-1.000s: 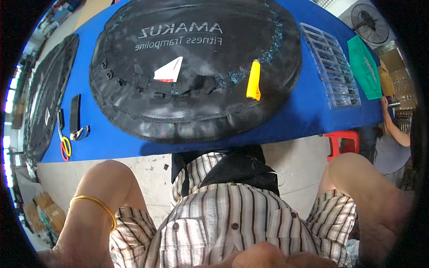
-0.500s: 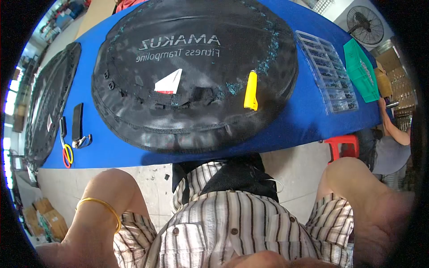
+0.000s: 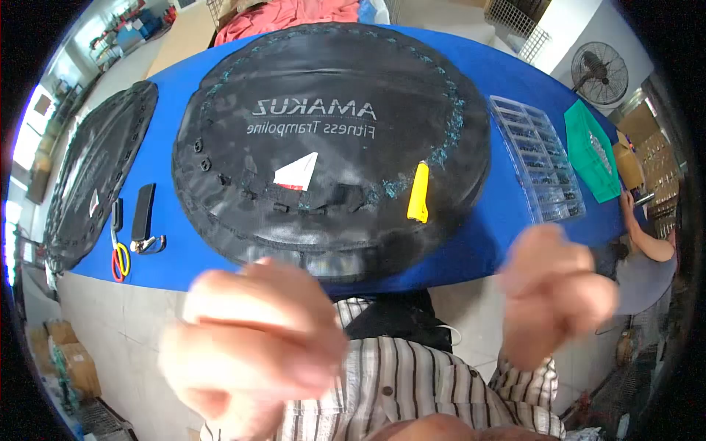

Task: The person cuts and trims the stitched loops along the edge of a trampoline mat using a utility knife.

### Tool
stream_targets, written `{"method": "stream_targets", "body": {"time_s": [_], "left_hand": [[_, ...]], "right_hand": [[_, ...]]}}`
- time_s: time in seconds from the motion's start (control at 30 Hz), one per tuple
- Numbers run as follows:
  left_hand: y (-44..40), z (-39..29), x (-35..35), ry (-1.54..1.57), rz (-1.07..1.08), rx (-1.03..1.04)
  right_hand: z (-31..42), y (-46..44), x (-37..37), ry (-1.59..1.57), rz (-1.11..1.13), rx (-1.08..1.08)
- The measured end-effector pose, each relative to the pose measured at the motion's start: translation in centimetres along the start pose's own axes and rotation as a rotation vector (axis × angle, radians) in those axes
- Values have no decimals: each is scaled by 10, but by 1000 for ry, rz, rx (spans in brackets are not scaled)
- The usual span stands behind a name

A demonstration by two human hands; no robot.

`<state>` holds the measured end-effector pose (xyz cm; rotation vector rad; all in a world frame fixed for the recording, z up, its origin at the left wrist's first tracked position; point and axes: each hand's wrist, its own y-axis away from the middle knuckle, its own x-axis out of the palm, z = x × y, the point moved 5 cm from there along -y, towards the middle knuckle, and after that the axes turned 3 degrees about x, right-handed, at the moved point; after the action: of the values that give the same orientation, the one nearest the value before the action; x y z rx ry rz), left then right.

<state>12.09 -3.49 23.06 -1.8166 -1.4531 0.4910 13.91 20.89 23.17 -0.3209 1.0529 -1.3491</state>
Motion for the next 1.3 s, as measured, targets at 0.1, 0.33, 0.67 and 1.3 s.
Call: {"method": "stream_targets", "body": {"time_s": [0.1, 0.33, 0.67, 1.3], "left_hand": [[12, 3, 20, -11, -34, -55], [-7, -15, 7, 131, 409, 56], [6, -30, -12, 129, 108, 188], [32, 196, -34, -838, 269, -270]], "right_hand": [[7, -6, 28, -70, 249, -58], [23, -32, 52, -259, 184, -228], [27, 27, 1, 20, 163, -120], [-192, 94, 40, 411, 108, 384]]}}
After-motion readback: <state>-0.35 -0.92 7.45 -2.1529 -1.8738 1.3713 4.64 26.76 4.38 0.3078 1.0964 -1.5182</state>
